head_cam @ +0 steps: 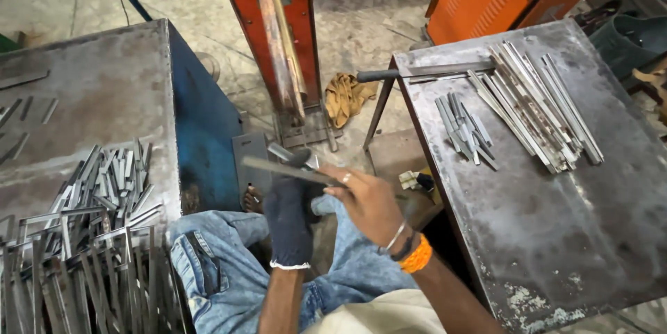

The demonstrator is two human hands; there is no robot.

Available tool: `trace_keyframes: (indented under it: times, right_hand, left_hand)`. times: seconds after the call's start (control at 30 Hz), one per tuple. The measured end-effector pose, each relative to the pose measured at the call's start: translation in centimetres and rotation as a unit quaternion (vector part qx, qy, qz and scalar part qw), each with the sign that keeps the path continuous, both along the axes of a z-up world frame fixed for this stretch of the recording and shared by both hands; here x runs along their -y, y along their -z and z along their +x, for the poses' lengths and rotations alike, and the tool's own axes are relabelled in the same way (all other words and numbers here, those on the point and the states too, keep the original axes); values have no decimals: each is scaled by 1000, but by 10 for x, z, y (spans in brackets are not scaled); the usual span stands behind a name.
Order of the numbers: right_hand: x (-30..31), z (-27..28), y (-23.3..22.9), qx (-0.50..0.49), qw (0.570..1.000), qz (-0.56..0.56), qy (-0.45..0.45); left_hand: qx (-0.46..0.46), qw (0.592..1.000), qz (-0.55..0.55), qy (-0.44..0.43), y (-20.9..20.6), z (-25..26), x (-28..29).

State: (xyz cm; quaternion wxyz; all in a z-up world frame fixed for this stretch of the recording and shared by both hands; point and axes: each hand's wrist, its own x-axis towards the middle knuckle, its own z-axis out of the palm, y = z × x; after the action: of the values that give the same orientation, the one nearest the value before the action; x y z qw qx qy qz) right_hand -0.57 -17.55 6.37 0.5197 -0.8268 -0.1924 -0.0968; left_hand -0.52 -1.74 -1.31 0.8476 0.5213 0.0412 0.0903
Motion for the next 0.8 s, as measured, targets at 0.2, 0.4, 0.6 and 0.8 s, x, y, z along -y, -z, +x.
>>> trace_keyframes:
  times: [0.2, 0.4, 0.6, 0.8]
  right_hand:
    - [72, 27, 2, 106, 984, -115, 81]
    - [88, 65, -41, 127, 962, -217, 105]
    - [83, 85, -47, 153, 940, -295, 82]
    - [84, 89, -50, 177, 940, -284, 61]
  left_hand:
    - [-51, 965, 225, -125, -56, -3, -41]
    - [48, 955, 267, -122, -80, 6, -28]
    - [7, 962, 267, -60, -100, 20, -12]
    - [30, 884, 464, -56, -116, 30, -8]
